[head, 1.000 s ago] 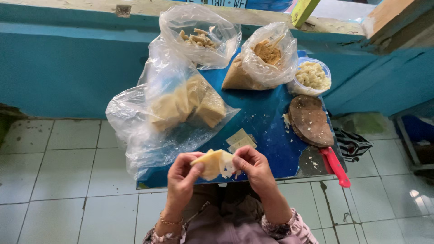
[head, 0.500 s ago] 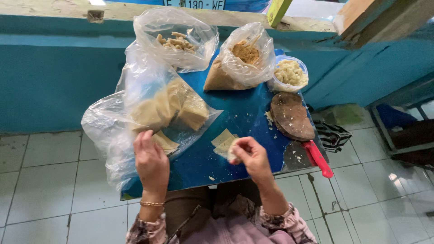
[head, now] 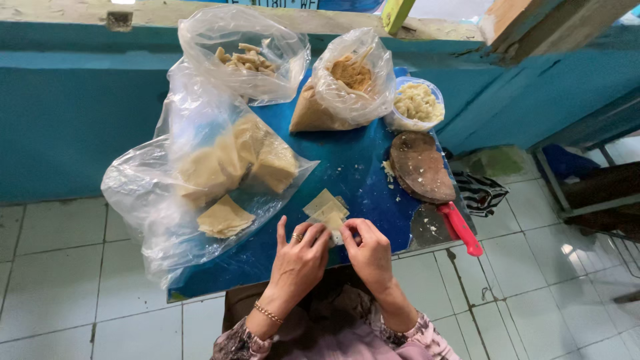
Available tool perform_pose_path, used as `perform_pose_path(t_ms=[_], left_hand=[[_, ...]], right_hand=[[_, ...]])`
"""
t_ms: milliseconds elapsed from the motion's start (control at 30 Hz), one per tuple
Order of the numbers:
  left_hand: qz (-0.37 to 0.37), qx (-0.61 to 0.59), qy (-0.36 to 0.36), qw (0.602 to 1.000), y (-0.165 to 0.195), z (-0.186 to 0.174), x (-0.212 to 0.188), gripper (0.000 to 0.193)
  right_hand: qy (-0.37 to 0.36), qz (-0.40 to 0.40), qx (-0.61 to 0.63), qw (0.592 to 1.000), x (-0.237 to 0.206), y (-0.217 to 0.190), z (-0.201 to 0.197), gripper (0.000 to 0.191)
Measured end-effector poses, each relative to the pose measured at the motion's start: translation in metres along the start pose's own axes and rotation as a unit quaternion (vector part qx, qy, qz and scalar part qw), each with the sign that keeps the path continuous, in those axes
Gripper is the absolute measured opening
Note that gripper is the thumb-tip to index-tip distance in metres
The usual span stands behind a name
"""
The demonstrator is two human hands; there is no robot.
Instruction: The person sits at a small blue table and folds thin square dough pieces by hand, pinching the edges closed into triangular parcels and stacking the finished pieces on the table. They occasionally reach into a plastic bag of brown powder and a bag of dough pieces while continuing to fold.
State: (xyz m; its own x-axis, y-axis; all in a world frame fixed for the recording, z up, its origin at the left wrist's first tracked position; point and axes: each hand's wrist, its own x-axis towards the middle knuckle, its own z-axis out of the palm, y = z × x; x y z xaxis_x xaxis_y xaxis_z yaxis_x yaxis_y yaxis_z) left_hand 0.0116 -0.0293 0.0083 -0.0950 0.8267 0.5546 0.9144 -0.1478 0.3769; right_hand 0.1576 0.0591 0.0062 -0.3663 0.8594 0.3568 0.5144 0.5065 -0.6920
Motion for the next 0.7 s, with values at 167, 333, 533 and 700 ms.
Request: perform_pose_path(t_ms=[167,333,533,700], left_hand=[[-0.009,0.013,-0.018,1.0,0.0,0.0,-0.005,0.027],[-0.003,-0.004,-0.001,1.0,-0.001,-0.003,-0.005,0.027],[-0.001,-0.023,0.006,1.0,-0.004,-0.002,-0.005,0.025],[-0.013,-0.041,0.012,0.999,-0.004,0.0,-0.004,0.021]], right_hand=[[-0.021,0.007,0.01,1.0,0.007,0.003,-0.01,0.015],[0.027,-0.134,-0.033,0.99,0.071,0.016,-0.042,0.011],[0.052,-0.233,-0.153,0.959,0.261,0.03,-0.038,0.013],[-0.162,-0.041,-0.341,0.925,0.359,0.042,0.016,0.037]])
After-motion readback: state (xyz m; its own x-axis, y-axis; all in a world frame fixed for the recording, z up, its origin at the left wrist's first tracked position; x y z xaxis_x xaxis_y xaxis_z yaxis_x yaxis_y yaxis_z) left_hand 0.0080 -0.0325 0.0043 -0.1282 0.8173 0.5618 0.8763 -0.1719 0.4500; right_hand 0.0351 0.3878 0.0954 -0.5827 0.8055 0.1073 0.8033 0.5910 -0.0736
